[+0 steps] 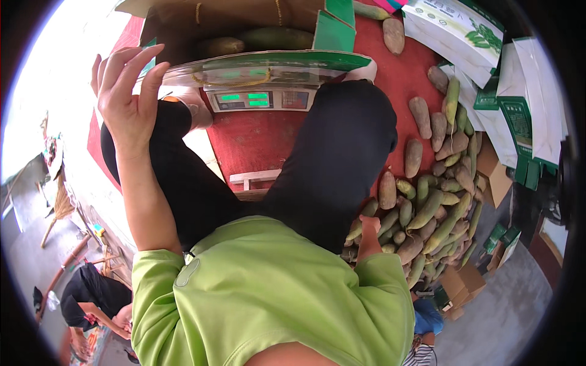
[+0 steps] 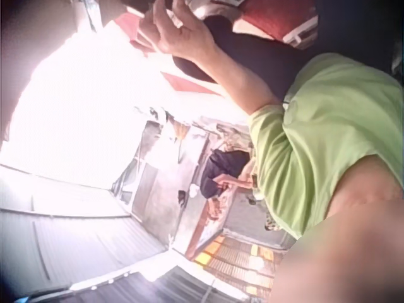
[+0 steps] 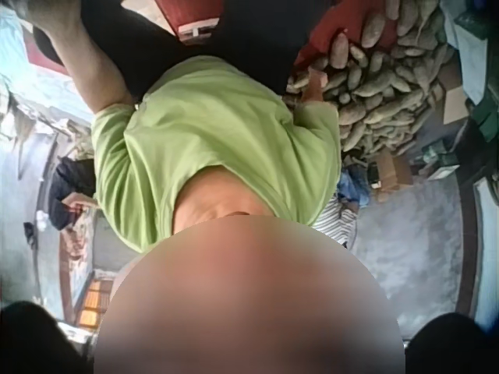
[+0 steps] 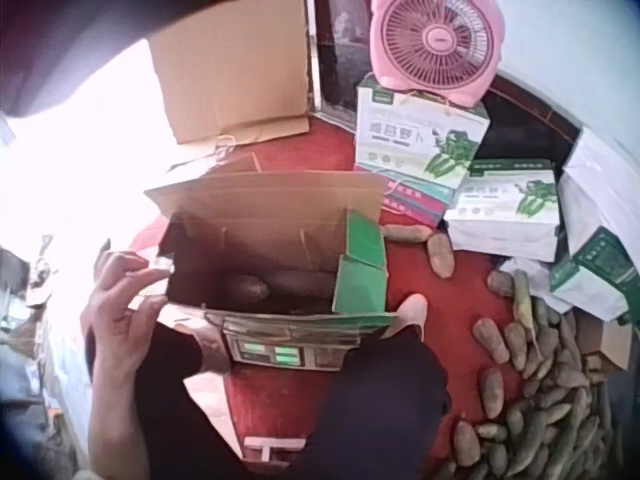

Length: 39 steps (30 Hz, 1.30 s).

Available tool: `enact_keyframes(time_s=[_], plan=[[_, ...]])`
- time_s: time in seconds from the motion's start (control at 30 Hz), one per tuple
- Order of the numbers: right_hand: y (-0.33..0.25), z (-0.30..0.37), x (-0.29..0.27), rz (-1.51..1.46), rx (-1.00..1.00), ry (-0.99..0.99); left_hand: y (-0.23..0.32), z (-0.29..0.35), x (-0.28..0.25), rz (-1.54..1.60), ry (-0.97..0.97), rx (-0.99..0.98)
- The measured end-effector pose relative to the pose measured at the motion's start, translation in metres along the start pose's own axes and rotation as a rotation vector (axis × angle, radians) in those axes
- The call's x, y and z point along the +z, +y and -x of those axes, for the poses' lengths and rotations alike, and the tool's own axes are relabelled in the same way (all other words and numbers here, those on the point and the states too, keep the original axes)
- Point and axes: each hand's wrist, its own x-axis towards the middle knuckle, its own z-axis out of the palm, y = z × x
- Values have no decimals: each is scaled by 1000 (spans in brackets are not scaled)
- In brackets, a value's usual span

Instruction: Packing cucumbers or similar gourds into cardboard boxes for shipping.

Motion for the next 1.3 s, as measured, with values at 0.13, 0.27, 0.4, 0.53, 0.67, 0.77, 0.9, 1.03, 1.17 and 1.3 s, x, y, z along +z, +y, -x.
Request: enact_keyframes(time_s=[0.13,0.27,0.4,0.53,0.67,0.77,0.9,1.03,1.17,1.3], plan=[[12,-11,13,-186,14,148,0,-3,6,27,36,22],[7,8,8,-228,-141,131,3,-7,2,57,-17,22],[-25,48,-23,-238,-409,137,11,-7,-2,113,-77,-17],[-72,64,-75,-449,-743,248,14,-8,-9,147,-92,-2],[-153,153,-186,-897,-1105,142,12,-6,-11,198,-113,-14],[-201,216,-267,-906,-1342,339,11,-5,-11,218,-137,-18],[-248,335,-344,-1093,-1625,325,11,-4,-13,252,-146,-22],[-285,432,-363,-1050,-1955,59,10,-3,-15,281,-142,-25],[-321,472,-330,-797,-2113,45,10,-4,-10,304,-141,-26],[-329,461,-314,-410,-2032,-21,9,-3,-6,332,-151,-49]])
